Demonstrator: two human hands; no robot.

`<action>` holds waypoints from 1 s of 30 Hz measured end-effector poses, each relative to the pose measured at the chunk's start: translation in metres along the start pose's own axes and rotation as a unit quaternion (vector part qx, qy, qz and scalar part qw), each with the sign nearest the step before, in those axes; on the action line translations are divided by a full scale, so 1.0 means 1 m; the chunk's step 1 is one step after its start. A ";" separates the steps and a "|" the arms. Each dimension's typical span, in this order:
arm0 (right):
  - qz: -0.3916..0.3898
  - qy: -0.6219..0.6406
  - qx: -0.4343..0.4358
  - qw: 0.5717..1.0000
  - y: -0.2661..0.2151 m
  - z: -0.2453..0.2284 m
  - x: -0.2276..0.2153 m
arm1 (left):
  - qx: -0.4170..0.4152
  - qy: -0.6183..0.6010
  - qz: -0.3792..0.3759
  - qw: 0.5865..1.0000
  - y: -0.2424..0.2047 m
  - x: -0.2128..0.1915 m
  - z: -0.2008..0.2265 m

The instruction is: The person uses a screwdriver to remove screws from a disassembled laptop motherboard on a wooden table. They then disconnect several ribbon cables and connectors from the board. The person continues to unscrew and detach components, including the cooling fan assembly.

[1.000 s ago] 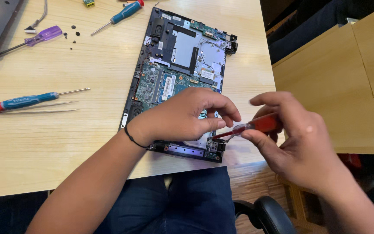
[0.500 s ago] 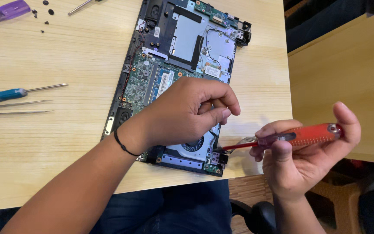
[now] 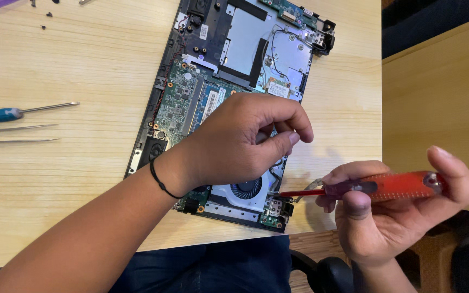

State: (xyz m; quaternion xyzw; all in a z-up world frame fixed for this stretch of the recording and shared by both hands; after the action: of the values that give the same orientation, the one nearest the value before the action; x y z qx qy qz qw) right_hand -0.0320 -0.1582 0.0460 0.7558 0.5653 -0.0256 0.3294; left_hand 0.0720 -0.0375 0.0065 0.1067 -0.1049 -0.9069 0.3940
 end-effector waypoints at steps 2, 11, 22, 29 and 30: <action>-0.014 -0.044 -0.021 0.999 0.003 -0.009 0.000 | -0.009 0.002 -0.002 1.000 0.000 0.000 0.000; -0.113 -0.058 -0.161 0.979 0.007 -0.020 -0.001 | -0.007 -0.001 -0.008 1.000 -0.001 0.001 -0.001; -0.052 -0.129 -0.093 0.986 0.002 -0.022 -0.002 | -0.013 0.010 -0.017 1.000 -0.002 0.004 -0.002; -0.045 -0.095 -0.052 0.993 0.000 -0.016 -0.007 | -0.001 0.017 -0.025 1.000 -0.002 0.005 -0.002; -0.056 -0.122 -0.110 0.985 -0.004 -0.019 -0.009 | -0.003 0.013 -0.026 1.000 -0.002 0.005 -0.002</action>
State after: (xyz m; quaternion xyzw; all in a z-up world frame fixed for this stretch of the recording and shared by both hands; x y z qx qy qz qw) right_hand -0.0449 -0.1551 0.0627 0.6733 0.5615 -0.0740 0.4753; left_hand 0.0678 -0.0406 0.0032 0.1202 -0.0944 -0.9154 0.3723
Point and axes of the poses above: each hand's wrist, its own y-axis towards the middle knuckle, its own x-axis out of the palm, z = x × y, the point moved 6 cm from there along y, towards the middle knuckle, and after that the axes turned 1 degree about -y, right-handed, at the moved point
